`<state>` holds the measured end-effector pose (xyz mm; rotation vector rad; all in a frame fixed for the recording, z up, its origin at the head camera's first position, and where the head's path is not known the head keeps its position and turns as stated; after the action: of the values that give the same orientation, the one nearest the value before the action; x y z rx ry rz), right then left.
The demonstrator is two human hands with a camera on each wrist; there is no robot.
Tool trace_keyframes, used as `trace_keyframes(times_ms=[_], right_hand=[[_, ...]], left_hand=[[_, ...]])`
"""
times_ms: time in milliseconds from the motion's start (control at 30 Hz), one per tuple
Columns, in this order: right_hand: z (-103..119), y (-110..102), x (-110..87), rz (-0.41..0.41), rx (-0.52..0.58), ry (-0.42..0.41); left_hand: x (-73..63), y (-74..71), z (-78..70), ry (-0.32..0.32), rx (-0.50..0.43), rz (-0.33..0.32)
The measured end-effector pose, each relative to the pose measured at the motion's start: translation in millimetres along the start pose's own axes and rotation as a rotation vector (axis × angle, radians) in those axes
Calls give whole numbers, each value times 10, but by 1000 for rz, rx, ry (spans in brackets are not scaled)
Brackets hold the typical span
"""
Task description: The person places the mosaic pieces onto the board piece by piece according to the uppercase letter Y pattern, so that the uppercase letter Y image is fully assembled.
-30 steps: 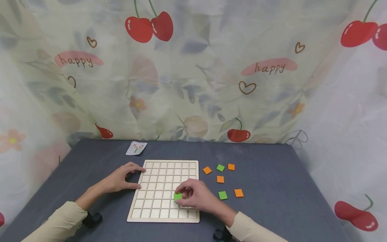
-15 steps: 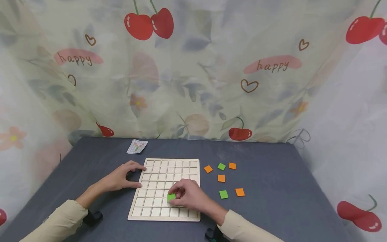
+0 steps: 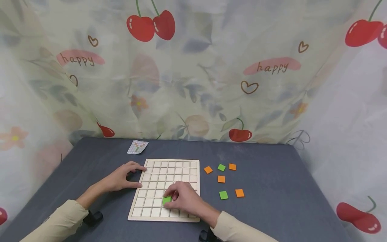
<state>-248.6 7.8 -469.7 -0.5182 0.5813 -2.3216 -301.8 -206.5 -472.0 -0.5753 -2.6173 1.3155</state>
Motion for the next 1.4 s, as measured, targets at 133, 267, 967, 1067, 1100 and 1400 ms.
trace_keyframes(times_ms=[133,267,967,1067,1100,1400], right_hand=[[-6,18,-2,4,-20,13],[4,16,-1,-1,-44,7],[17,34,16,-6,-60,38],[20,33,13,-11,-51,38],[21,33,12,-11,-48,39],[17,31,32,9,-25,43]], left_hand=[[-3,4,-27,19,-1,-3],[5,0,-47,17,-6,-1],[3,1,-29,13,0,0],[-2,-8,-29,14,-1,-2],[-2,-8,-25,12,-1,-1],[0,-18,-50,21,-6,-1]])
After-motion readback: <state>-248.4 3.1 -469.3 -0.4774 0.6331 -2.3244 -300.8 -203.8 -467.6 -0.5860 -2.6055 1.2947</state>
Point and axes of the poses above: each hand's wrist, its own x-axis towards the middle knuckle, its own y-axis out of the palm, z = x × y, the point moved 9 cm from there along x, towards the middle knuckle, and after that the axes turned 8 degrees about -y, right-handed, at the moved point
